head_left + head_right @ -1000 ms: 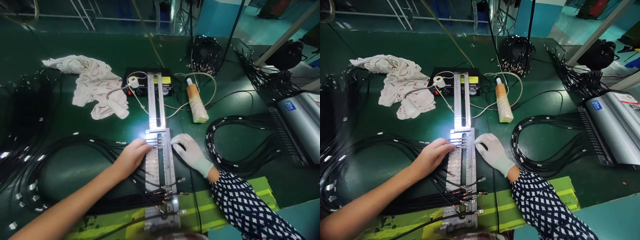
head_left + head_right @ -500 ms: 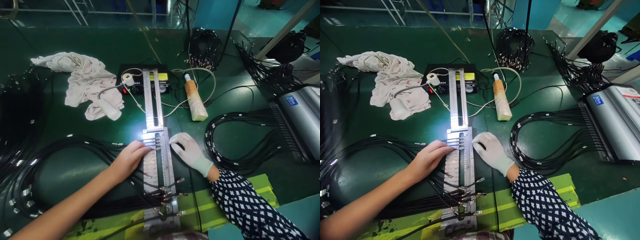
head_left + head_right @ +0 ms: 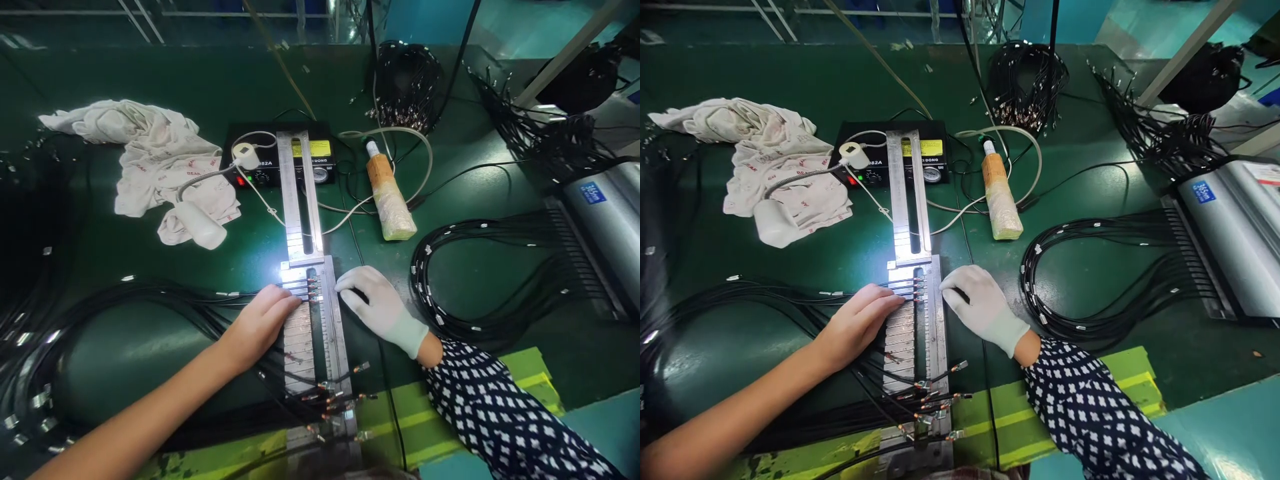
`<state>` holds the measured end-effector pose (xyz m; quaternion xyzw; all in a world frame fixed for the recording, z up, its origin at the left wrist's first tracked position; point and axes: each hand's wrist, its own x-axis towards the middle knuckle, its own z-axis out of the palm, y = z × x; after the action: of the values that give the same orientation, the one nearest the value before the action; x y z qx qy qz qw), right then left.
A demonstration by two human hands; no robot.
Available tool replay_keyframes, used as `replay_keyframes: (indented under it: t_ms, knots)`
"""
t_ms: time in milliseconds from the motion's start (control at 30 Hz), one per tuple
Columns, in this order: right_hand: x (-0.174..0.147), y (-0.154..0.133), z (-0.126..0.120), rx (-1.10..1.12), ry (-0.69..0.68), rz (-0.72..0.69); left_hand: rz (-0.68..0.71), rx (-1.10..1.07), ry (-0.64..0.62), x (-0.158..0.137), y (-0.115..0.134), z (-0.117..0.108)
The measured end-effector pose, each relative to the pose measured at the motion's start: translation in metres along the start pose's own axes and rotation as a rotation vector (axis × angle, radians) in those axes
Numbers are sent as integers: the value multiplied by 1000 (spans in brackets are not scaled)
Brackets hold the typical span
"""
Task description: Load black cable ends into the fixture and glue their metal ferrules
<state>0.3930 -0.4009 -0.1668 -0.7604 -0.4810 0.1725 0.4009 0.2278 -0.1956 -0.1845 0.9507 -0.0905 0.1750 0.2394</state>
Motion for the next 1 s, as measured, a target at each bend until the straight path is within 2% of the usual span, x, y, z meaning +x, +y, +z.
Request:
replay_keyframes:
  t_ms: [100, 267, 500, 600, 700, 767, 867, 1000]
  knots:
    - [0, 1, 0, -3, -3, 3, -4, -5, -3, -1, 1, -2]
    - [-1, 2, 1, -3, -4, 1, 13, 29, -78, -2, 1, -5]
    - [0, 5, 1, 17, -5, -4, -71, -117, -56, -2, 1, 1]
    - [0, 5, 1, 18, -6, 2, -43, -50, -56, -6, 1, 2]
    - [0, 5, 2, 28, -1, 7, -24, 123, -41, -14, 2, -1]
    - [0, 5, 2, 37, 0, 7, -38, 193, -89, -21, 3, -4]
    - [0, 6, 2, 43, -1, 9, -49, 170, -168, -27, 5, -8]
    - [2, 8, 3, 46, -6, 10, -29, 160, -140, -23, 6, -8]
